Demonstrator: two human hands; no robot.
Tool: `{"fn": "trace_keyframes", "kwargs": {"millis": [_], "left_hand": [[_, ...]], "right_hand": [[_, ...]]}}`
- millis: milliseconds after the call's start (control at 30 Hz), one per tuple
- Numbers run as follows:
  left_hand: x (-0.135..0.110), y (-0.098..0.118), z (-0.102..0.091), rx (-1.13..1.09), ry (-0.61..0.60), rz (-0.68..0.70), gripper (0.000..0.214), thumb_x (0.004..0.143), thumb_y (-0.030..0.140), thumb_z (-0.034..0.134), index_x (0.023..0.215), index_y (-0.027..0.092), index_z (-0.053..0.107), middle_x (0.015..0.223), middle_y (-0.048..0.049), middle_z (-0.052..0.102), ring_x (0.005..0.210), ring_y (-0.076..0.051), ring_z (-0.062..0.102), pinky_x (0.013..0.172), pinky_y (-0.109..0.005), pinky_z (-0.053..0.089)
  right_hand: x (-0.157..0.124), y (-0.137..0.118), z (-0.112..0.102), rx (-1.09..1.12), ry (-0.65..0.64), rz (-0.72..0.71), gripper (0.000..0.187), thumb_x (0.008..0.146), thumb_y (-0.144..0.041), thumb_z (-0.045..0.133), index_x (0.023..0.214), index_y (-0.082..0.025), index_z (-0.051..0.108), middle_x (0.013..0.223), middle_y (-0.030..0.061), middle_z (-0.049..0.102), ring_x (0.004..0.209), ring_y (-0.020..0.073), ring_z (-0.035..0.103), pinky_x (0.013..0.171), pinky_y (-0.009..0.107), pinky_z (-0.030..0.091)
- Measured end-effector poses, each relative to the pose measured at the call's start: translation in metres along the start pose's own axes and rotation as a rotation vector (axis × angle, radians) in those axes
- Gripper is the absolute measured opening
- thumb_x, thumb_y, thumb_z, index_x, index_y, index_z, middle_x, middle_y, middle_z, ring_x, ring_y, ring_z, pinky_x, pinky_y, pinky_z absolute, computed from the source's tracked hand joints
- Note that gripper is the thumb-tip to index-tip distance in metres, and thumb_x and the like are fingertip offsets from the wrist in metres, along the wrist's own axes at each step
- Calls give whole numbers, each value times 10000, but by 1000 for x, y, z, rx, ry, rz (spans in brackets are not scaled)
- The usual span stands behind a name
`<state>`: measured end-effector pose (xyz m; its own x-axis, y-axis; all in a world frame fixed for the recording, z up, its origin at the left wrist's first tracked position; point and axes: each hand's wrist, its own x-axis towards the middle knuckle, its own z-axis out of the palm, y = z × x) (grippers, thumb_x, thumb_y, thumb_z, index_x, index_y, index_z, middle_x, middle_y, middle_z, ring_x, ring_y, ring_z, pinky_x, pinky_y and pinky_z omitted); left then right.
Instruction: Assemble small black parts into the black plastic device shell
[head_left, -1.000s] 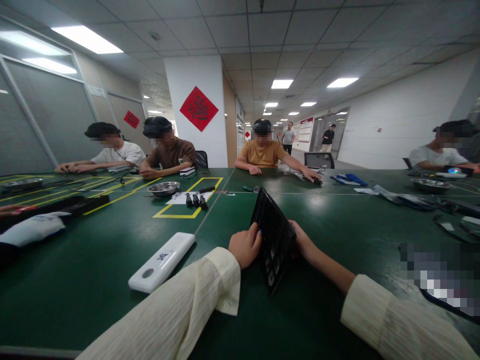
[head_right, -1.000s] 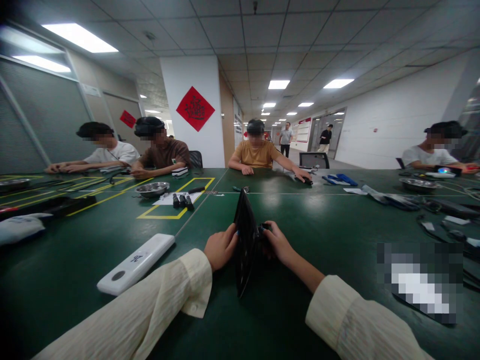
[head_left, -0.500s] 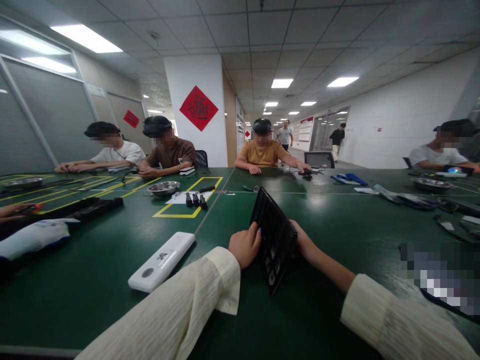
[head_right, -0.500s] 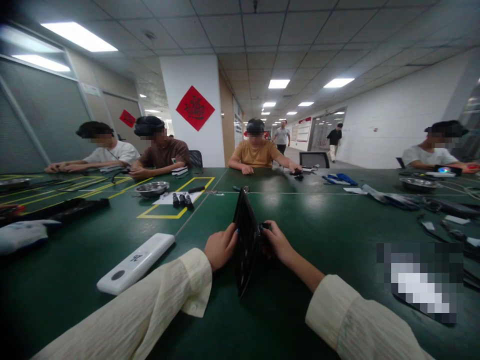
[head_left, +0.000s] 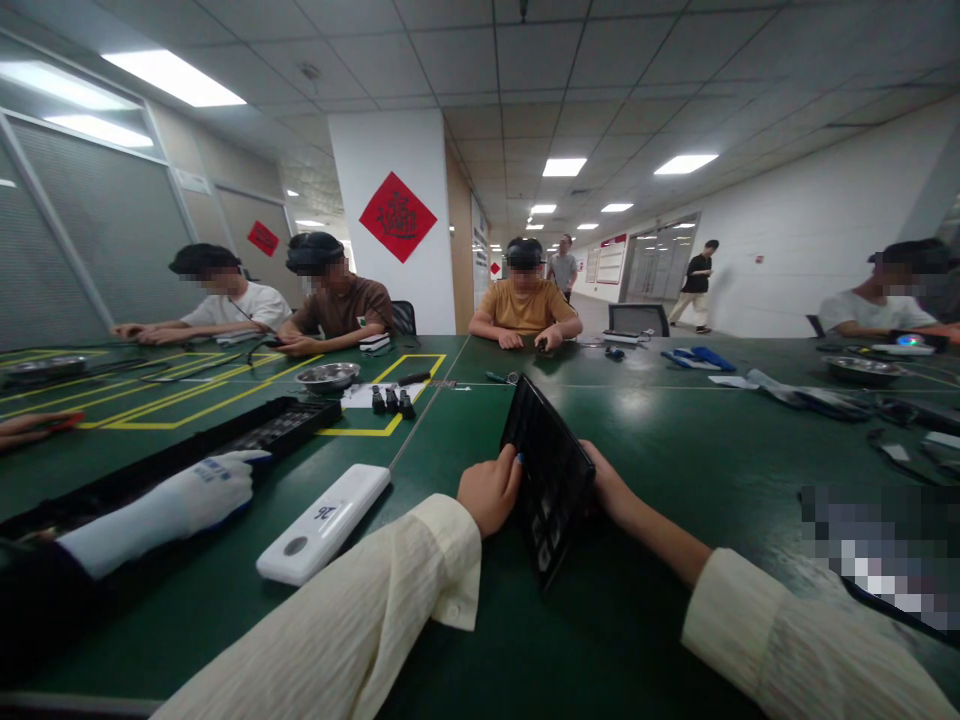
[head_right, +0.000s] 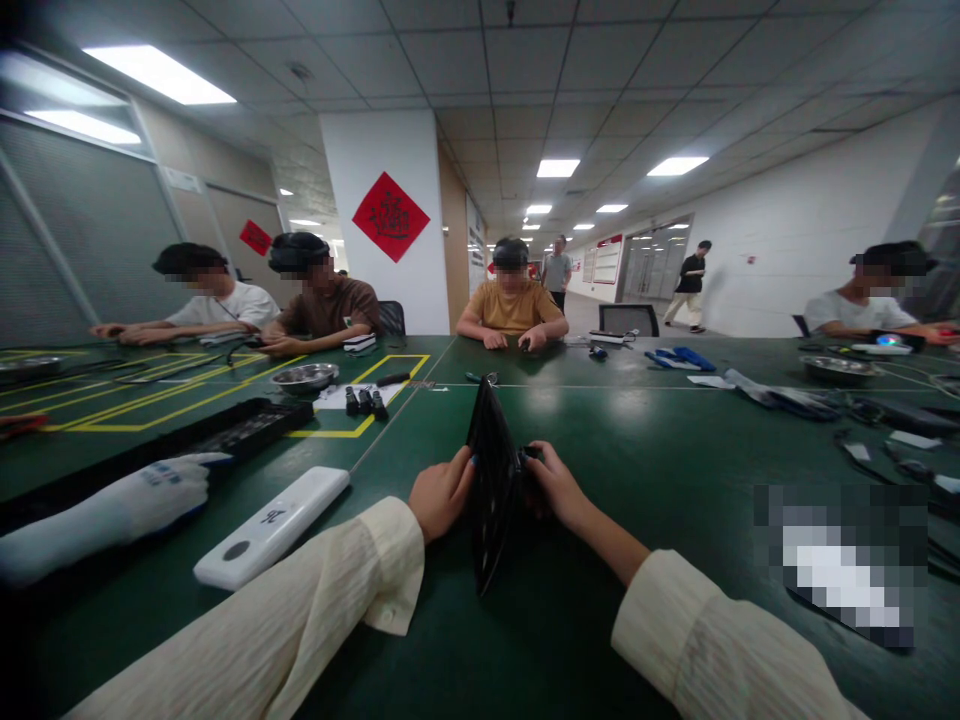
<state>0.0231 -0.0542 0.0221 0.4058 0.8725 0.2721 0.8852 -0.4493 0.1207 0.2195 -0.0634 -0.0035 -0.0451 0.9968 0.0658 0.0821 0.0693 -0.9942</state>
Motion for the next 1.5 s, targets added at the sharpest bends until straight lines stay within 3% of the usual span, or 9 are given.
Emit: {"fn": "trace_keyframes", "kwargs": {"millis": [367, 633, 1067, 1233, 1500], "left_hand": [[-2, 2, -2, -19, 1, 5, 343, 929, 363, 201, 1103, 191, 441, 852, -72, 669, 797, -203, 635, 667, -282, 413], [-1, 0, -1, -12, -2, 2, 402, 944, 361, 122, 1161, 192, 416, 856, -70, 668, 814, -200, 636, 681, -281, 415], [-2, 1, -1, -2, -4, -15, 356, 920, 359, 228, 1157, 181, 426, 878, -72, 674, 811, -209, 635, 687, -289, 418], [-1, 0, 1, -2, 11, 8, 402, 938, 365, 151, 1195, 177, 396, 858, -77, 673, 810, -211, 639, 675, -290, 412], [-2, 1, -3, 12, -4, 7, 371, 936, 344, 191, 1202, 172, 384, 870, -78, 679, 809, -213, 643, 665, -290, 415]], "right_hand": [[2, 4, -1, 7, 3, 13, 532, 715, -517, 482, 1136, -217, 355, 510, -65, 540, 300, 118, 461, 281, 207, 304], [4, 7, -2, 13, -13, 5, 495, 725, -509, 480, 1108, -218, 363, 501, -72, 531, 310, 120, 465, 285, 209, 314], [6, 9, -2, 8, -8, -6, 482, 741, -486, 470, 1124, -217, 357, 506, -67, 540, 304, 120, 467, 283, 208, 316], [8, 12, -4, -12, -22, -2, 487, 756, -471, 445, 1149, -203, 335, 477, -67, 535, 301, 133, 473, 283, 218, 329], [2, 3, -1, -19, -8, -2, 490, 733, -487, 450, 1120, -204, 351, 471, -63, 535, 296, 126, 459, 278, 202, 291]]}}
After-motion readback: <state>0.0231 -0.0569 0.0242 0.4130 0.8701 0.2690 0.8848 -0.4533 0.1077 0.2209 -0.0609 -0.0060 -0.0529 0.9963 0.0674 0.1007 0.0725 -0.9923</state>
